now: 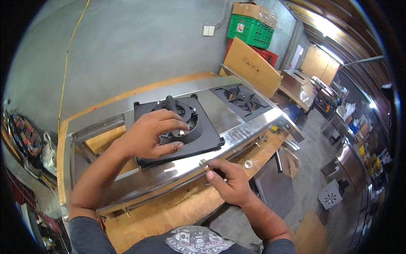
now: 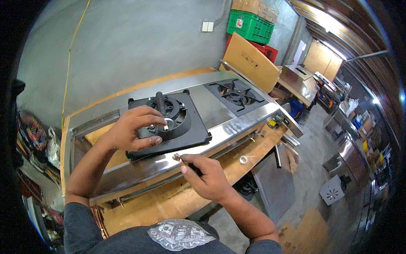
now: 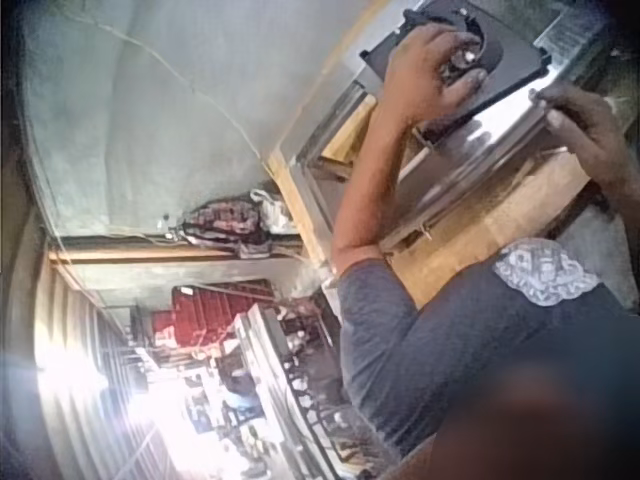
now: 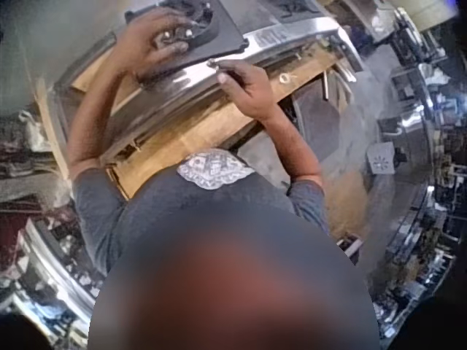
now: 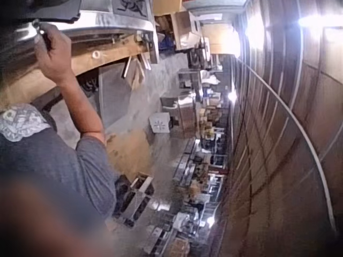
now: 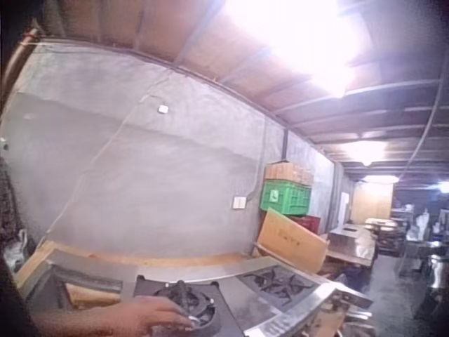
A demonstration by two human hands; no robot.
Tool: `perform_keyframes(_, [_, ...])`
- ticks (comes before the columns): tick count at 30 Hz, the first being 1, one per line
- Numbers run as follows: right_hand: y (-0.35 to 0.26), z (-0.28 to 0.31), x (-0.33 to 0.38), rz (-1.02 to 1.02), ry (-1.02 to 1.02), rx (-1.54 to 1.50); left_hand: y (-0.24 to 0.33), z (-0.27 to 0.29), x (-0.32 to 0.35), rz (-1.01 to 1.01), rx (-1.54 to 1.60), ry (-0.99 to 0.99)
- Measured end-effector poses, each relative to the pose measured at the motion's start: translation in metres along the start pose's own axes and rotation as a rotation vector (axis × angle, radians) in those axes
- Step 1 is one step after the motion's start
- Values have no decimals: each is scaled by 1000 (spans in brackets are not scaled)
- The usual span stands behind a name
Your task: The person assembles a gas stove burner on a stainless steel cooktop. They place the burner head, insert a copper gas line, tighten fittings with a wrench, and use a rubber mallet to seat the burner grate.
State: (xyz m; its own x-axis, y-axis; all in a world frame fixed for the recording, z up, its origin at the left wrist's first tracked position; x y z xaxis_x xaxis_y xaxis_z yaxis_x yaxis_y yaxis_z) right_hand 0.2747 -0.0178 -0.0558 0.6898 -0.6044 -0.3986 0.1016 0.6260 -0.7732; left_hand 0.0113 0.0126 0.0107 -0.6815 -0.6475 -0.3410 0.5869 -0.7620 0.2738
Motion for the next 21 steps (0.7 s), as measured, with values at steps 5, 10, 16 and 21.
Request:
perform_keyframes(5, [22,1,-30,-110,4,444,-83,-19,-13,40,-48,-235])
perform_keyframes(10, [36,4,-41,-186,11,619,-114,-22,-33,-21,-139,-324])
perform_keyframes(16, [34,23,-55,-307,90,740,-97,-33,-60,-80,-205,-200])
perform_keyframes(21, [30,47,-52,-367,153,875,-91,-53,-84,-124,-147,-126])
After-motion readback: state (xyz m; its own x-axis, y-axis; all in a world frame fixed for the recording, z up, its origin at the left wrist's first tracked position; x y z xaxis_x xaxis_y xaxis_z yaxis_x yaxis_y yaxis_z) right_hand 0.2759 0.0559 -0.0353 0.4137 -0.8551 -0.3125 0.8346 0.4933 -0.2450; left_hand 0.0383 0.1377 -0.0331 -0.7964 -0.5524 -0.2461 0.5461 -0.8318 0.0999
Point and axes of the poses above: each hand's wrist, its own x-axis away from the middle knuckle, its own z-axis out of the back of the hand, y = z × x, the point moved 2 cm from there along -x, towards the middle knuckle, and after that the axes turned 13 degrees about -y, right-handed, at the moved point
